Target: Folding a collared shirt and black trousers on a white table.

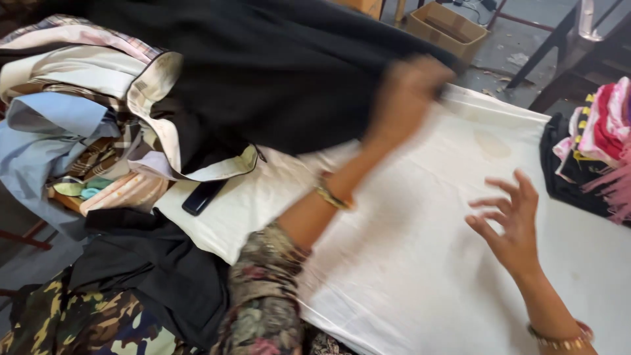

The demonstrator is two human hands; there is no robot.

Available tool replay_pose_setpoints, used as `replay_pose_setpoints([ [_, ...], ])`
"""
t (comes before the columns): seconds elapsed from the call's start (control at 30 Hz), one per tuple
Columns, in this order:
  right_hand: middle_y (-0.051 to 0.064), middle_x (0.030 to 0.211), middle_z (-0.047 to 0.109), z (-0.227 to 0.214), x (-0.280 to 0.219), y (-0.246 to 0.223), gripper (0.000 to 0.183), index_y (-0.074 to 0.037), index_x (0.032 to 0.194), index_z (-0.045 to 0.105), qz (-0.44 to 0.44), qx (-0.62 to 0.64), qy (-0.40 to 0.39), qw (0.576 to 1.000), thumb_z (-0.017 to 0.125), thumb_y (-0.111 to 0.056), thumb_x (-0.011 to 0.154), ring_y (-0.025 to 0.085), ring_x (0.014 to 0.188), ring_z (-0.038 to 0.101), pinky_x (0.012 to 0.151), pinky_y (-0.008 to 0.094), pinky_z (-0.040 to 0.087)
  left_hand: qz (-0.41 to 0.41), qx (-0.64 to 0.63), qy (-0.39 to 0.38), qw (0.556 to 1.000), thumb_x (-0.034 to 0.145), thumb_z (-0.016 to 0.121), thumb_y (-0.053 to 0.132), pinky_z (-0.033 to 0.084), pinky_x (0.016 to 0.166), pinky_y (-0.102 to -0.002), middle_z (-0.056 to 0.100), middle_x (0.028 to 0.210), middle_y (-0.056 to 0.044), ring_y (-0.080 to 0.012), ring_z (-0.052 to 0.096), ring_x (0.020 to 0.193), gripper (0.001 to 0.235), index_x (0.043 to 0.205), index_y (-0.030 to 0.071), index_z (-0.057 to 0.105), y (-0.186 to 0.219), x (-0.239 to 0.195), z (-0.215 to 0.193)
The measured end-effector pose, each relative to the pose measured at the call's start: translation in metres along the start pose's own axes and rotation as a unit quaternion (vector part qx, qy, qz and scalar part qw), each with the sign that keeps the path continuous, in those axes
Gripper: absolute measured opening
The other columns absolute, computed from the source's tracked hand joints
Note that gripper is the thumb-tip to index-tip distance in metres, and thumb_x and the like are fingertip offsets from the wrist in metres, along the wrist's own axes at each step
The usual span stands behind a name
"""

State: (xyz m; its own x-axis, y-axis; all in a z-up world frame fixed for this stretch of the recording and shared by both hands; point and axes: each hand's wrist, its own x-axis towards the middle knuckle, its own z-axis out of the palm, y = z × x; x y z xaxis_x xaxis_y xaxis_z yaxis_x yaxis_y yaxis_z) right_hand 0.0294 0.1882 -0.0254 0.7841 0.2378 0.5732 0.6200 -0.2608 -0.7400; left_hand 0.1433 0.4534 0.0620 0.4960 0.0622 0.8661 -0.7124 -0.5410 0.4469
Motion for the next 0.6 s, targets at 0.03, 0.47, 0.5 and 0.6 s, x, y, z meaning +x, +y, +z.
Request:
replay_pose_setpoints([
  [0.03, 0.002, 0.139, 0.055, 0.007, 0.014, -0.009, 0.082, -0.015, 0.151, 0.030, 0.010, 0.116, -0.008, 0.993, 0.077, -0.004, 0.085, 0.017, 0.100, 0.068, 0.078, 0.026, 0.057, 0.018, -0.063, -0.160, 0.985, 0.093, 0.065, 0.007, 0.056, 0.088, -0.036, 0.073, 0.108, -0.007, -0.0257, 0.069, 0.099, 0.018, 0.107, 0.010, 0.074, 0.019, -0.022, 0.046],
  [0.47, 0.011, 0.133, 0.066, -0.153, -0.041, 0.086, 0.037, 0.002, 0.133, 0.055, 0.080, 0.215, 0.382, 0.895, 0.072, 0.003, 0.100, 0.023, 0.117, 0.069, 0.108, 0.043, 0.056, 0.078, 0.031, -0.376, 0.923, 0.070, 0.088, 0.031, 0.042, 0.104, -0.049, 0.074, 0.122, 0.002, -0.0290, 0.055, 0.131, 0.048, 0.115, 0.022, 0.075, 0.019, -0.134, -0.024],
  [0.5, 0.011, 0.130, 0.070, -0.165, -0.045, 0.083, 0.032, 0.002, 0.130, 0.061, 0.123, 0.288, 0.390, 0.866, 0.067, -0.006, 0.099, 0.022, 0.114, 0.073, 0.104, 0.038, 0.060, 0.013, 0.062, -0.407, 0.911, 0.071, 0.089, 0.036, 0.043, 0.109, -0.050, 0.068, 0.131, 0.001, -0.0284, 0.052, 0.136, 0.057, 0.124, 0.027, 0.071, 0.000, -0.133, -0.028],
  [0.6, 0.011, 0.130, 0.071, -0.182, -0.054, 0.083, 0.034, 0.001, 0.132, 0.063, 0.145, 0.295, 0.376, 0.866, 0.067, -0.012, 0.101, 0.020, 0.113, 0.074, 0.103, 0.034, 0.061, -0.112, 0.112, -0.450, 0.879, 0.064, 0.093, 0.039, 0.034, 0.111, -0.063, 0.047, 0.150, -0.004, -0.0320, 0.035, 0.146, 0.089, 0.142, 0.033, 0.051, -0.020, -0.121, -0.025],
])
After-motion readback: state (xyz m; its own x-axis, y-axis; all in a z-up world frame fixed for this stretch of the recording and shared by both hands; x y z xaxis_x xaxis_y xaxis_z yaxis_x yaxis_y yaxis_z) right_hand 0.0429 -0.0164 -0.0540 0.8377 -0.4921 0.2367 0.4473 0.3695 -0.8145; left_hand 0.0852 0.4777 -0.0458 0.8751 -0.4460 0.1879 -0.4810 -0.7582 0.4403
